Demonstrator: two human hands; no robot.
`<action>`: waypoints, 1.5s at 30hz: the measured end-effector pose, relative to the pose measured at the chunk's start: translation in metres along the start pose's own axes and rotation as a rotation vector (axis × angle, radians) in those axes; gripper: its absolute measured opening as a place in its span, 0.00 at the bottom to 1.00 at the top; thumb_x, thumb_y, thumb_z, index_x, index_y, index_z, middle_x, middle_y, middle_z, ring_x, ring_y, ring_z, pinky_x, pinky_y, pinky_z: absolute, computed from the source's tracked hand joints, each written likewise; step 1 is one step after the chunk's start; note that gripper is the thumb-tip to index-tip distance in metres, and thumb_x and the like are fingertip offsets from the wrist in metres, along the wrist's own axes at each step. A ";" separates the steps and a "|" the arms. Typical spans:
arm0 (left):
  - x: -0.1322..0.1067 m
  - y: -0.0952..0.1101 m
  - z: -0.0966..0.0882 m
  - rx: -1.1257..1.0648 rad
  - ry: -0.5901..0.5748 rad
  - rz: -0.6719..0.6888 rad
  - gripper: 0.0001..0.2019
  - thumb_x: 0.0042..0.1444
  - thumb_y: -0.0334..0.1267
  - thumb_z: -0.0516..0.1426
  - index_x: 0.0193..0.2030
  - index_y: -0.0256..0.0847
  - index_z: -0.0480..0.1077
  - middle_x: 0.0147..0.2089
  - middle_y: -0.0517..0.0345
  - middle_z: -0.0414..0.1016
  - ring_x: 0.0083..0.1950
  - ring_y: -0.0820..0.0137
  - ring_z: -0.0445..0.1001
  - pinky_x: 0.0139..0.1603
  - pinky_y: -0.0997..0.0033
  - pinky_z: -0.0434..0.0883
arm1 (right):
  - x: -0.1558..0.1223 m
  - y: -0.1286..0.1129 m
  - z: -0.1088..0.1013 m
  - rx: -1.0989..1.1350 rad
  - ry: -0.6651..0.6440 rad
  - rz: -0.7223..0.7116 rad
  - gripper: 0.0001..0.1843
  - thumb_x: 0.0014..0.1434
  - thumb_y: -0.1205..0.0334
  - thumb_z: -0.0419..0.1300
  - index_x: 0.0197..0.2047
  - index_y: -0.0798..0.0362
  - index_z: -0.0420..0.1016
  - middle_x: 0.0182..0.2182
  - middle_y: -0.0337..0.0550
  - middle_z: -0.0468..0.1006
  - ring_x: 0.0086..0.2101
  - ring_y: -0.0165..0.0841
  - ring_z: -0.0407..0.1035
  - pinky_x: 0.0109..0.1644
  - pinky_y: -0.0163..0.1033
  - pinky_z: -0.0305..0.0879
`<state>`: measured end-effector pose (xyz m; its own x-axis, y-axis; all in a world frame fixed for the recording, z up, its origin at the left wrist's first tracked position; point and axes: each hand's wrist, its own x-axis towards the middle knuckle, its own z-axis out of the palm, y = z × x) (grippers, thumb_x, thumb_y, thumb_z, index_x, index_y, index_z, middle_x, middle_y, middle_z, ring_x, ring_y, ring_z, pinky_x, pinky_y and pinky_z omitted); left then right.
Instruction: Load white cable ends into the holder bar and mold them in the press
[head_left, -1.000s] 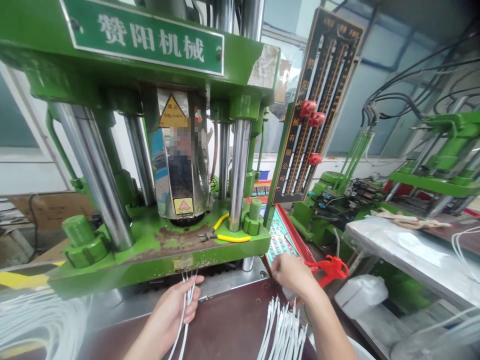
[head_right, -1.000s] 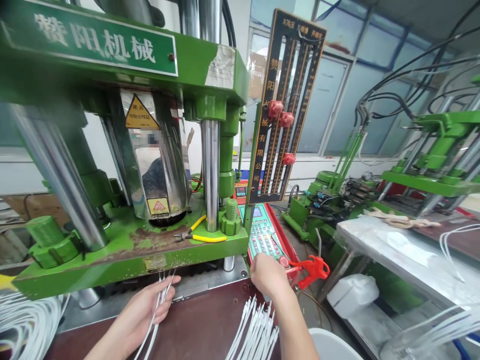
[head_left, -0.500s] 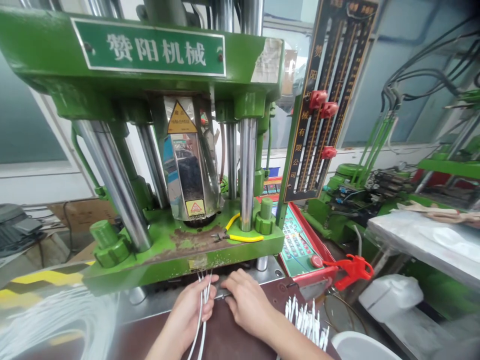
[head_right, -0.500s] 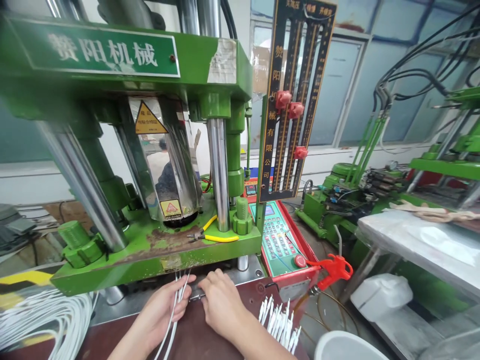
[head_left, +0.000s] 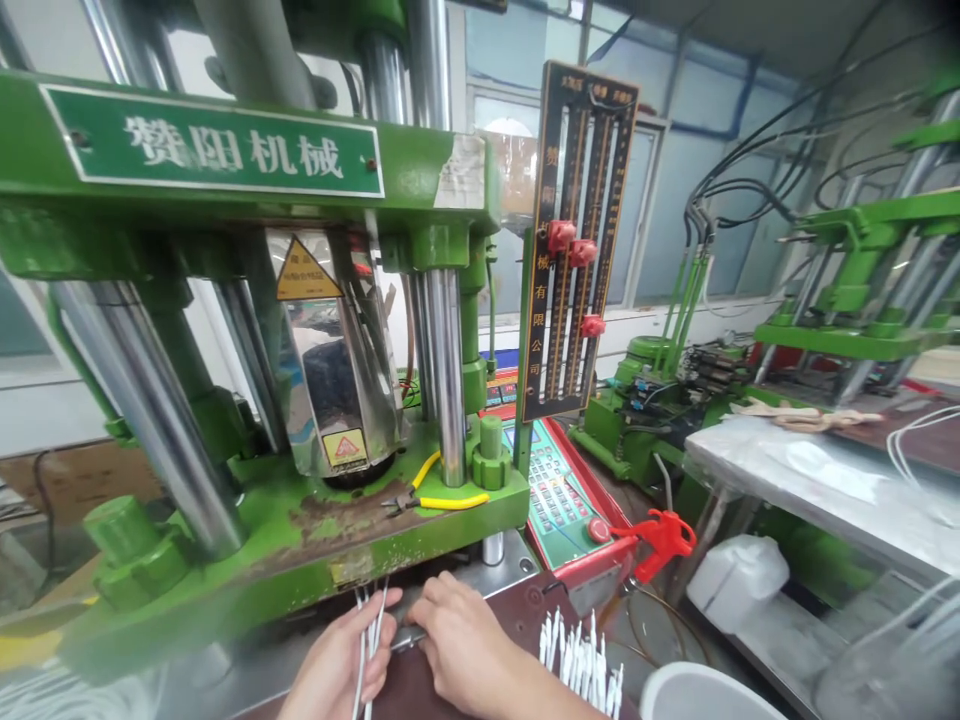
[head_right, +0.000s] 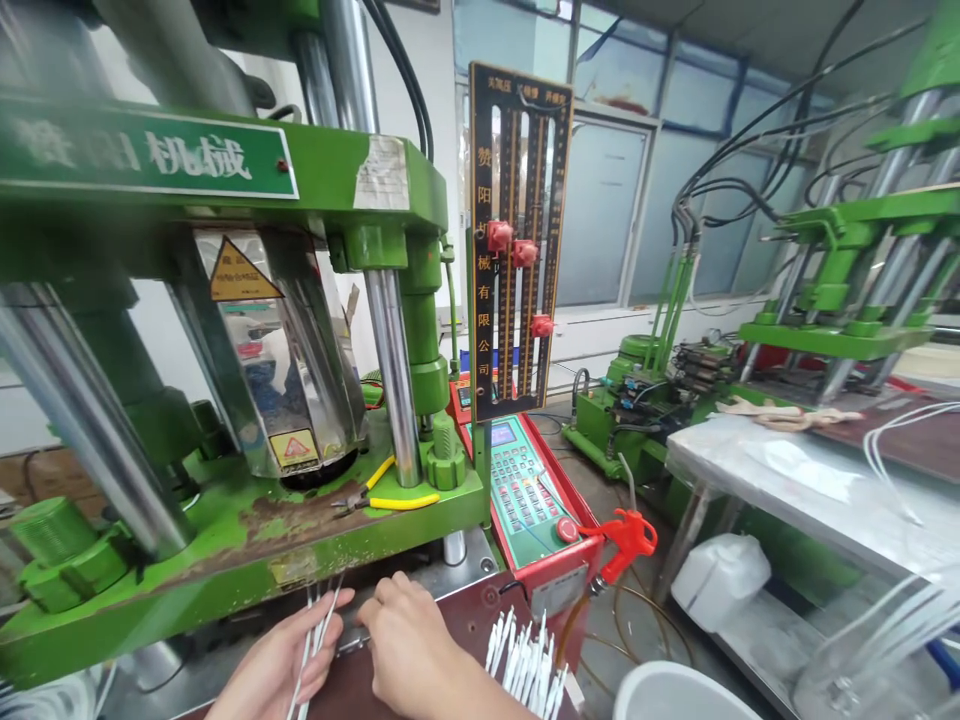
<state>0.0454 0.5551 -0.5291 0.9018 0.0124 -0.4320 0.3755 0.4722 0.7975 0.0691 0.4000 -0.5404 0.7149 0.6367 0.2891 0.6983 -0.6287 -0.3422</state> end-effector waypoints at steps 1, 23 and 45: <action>-0.001 0.000 0.001 0.003 0.003 -0.003 0.12 0.55 0.38 0.53 0.43 0.33 0.62 0.18 0.65 0.60 0.13 0.82 0.49 0.11 0.81 0.48 | 0.000 0.001 0.000 0.007 0.008 -0.003 0.11 0.50 0.66 0.54 0.39 0.51 0.69 0.36 0.42 0.69 0.40 0.35 0.62 0.49 0.38 0.57; 0.010 -0.008 -0.007 0.024 0.008 -0.009 0.15 0.52 0.41 0.55 0.43 0.34 0.63 0.19 0.66 0.60 0.13 0.82 0.48 0.10 0.81 0.48 | 0.002 0.006 0.009 -0.060 0.033 -0.016 0.10 0.47 0.64 0.54 0.36 0.51 0.69 0.34 0.41 0.71 0.37 0.35 0.62 0.46 0.37 0.60; 0.050 -0.068 -0.048 0.031 0.001 0.032 0.10 0.55 0.39 0.52 0.40 0.33 0.64 0.17 0.65 0.60 0.12 0.82 0.49 0.10 0.81 0.46 | -0.019 0.025 0.074 0.093 0.047 0.043 0.10 0.52 0.66 0.52 0.38 0.48 0.70 0.36 0.40 0.71 0.40 0.35 0.63 0.46 0.38 0.57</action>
<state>0.0545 0.5655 -0.6250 0.9134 0.0279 -0.4060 0.3527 0.4436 0.8239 0.0704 0.4054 -0.6200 0.7464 0.5871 0.3133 0.6623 -0.6091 -0.4362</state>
